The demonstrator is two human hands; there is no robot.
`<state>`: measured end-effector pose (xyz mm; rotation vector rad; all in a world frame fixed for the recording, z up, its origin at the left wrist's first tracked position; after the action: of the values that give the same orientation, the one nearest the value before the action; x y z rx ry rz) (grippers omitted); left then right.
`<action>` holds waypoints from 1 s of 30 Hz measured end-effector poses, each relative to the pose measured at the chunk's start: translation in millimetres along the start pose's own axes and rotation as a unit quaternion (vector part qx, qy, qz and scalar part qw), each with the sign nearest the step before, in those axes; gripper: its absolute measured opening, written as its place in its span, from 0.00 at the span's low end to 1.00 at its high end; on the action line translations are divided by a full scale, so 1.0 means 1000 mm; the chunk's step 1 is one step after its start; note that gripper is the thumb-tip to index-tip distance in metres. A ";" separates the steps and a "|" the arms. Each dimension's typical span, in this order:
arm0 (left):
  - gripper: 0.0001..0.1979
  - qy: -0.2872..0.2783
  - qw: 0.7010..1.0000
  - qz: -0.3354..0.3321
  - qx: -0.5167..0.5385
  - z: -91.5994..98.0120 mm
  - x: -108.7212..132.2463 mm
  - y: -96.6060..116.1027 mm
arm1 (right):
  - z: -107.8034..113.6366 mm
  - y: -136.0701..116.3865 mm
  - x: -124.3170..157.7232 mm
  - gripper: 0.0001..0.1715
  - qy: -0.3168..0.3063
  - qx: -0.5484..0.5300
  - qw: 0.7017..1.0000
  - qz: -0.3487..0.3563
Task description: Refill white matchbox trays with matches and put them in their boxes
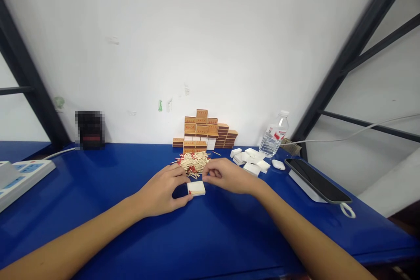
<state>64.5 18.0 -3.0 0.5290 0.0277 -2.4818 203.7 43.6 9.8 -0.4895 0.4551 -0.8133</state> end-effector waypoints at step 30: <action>0.11 0.001 1.000 -0.008 -0.002 0.000 0.003 0.002 | 0.038 0.107 0.027 0.12 -0.029 0.121 0.970 -0.210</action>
<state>63.8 14.6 -3.7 0.5308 0.0375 -2.4961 302.2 94.6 -26.0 -0.3854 0.1924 -1.2416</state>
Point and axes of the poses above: each hand's wrist, its own x-axis away from the middle knuckle, its own z-axis out of the back of the hand, y = z × x, the point moved 9 cm from there along -x, towards the middle knuckle, and after that the axes turned 7 degrees about -x, right-handed, at the moved point
